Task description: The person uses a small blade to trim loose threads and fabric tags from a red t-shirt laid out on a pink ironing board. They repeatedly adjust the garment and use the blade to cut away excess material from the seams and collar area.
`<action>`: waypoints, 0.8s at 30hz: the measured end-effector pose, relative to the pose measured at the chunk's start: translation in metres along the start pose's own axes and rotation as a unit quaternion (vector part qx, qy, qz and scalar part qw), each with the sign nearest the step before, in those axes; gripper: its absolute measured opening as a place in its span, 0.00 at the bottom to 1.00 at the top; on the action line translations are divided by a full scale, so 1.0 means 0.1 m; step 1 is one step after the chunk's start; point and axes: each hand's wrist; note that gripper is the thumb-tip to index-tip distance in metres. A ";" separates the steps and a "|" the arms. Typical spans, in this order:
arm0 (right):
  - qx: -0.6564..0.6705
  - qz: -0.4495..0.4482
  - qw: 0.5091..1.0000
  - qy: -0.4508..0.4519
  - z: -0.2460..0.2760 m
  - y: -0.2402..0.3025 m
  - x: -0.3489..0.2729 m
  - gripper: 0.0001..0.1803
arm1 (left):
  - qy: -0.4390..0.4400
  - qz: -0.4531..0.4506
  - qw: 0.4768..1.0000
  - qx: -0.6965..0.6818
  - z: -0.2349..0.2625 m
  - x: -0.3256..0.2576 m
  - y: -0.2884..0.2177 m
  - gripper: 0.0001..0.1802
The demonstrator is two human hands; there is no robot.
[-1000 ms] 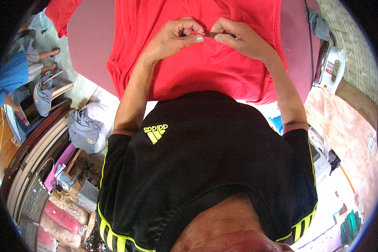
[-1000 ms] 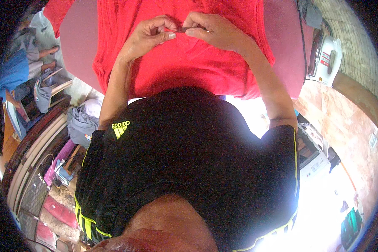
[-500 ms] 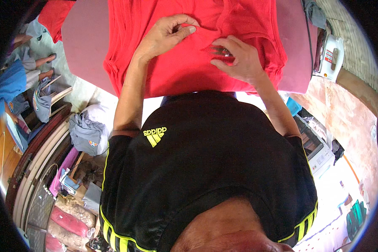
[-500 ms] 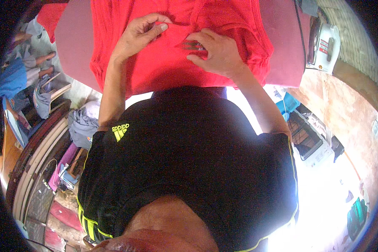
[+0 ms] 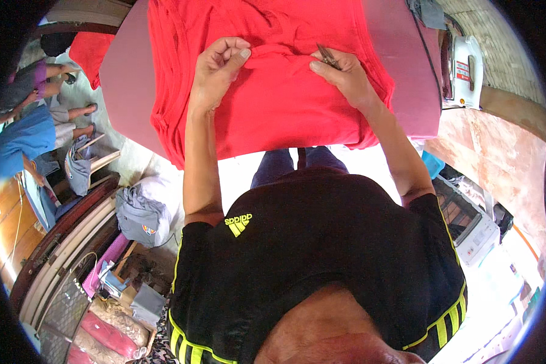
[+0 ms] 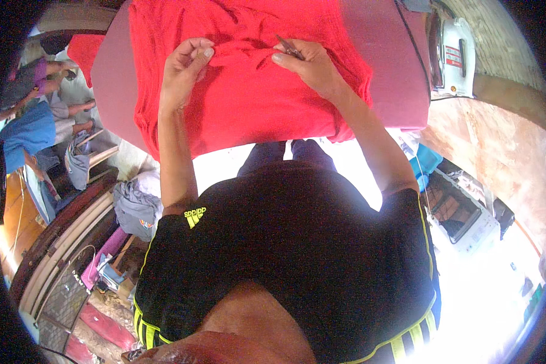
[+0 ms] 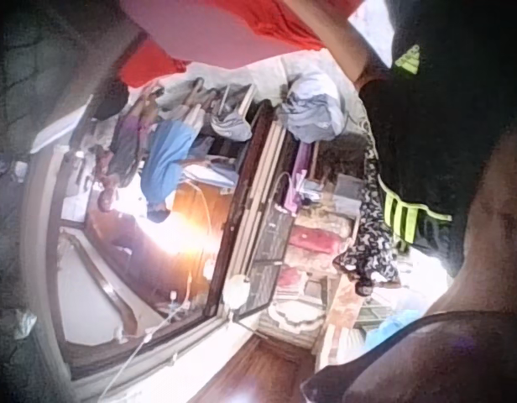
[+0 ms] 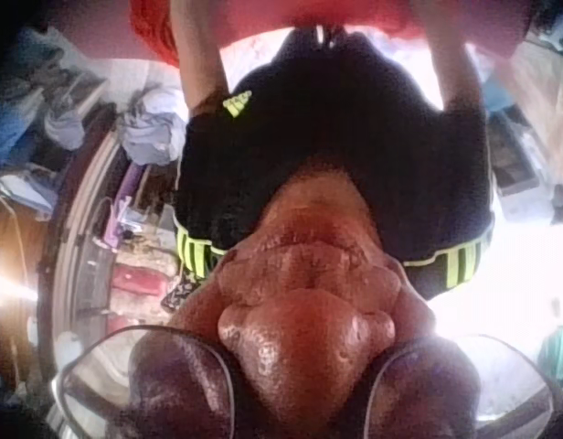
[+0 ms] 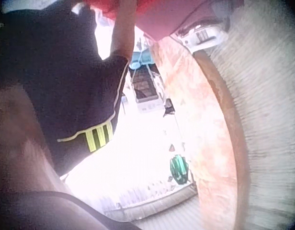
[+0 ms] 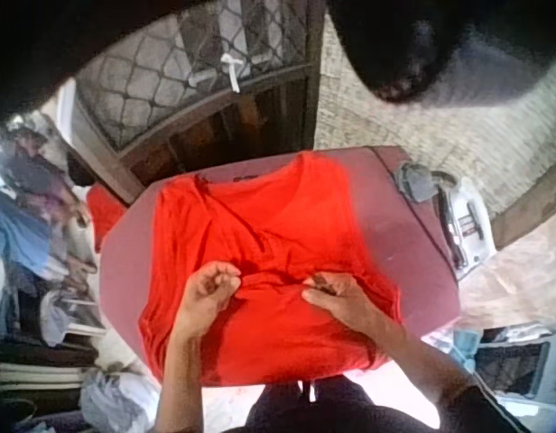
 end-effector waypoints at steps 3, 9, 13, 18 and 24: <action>0.023 -0.004 1.000 0.011 0.03 -0.03 0.00 0.10 | -0.010 -0.013 1.000 -0.011 -0.04 -0.04 -0.01 0.07; 0.009 -0.034 0.999 0.002 0.02 -0.06 0.01 0.12 | -0.186 -0.239 0.881 0.364 -0.31 -0.18 -0.16 0.15; 0.016 -0.027 0.999 0.018 0.05 -0.13 0.02 0.13 | -0.117 -0.249 0.896 0.350 -0.55 -0.29 -0.28 0.18; 0.040 0.000 0.999 0.034 0.04 -0.20 0.02 0.10 | -0.132 -0.259 0.923 0.254 -0.42 -0.38 -0.27 0.07; 0.044 0.028 0.996 0.067 0.05 -0.23 0.03 0.10 | -0.119 -0.193 0.944 0.239 -0.30 -0.32 -0.16 0.12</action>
Point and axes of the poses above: each hand's wrist, its own x-axis towards the middle knuckle, its own z-axis out of the back of the hand, y = z × x, and after that the axes turned 14 degrees about x, right-handed
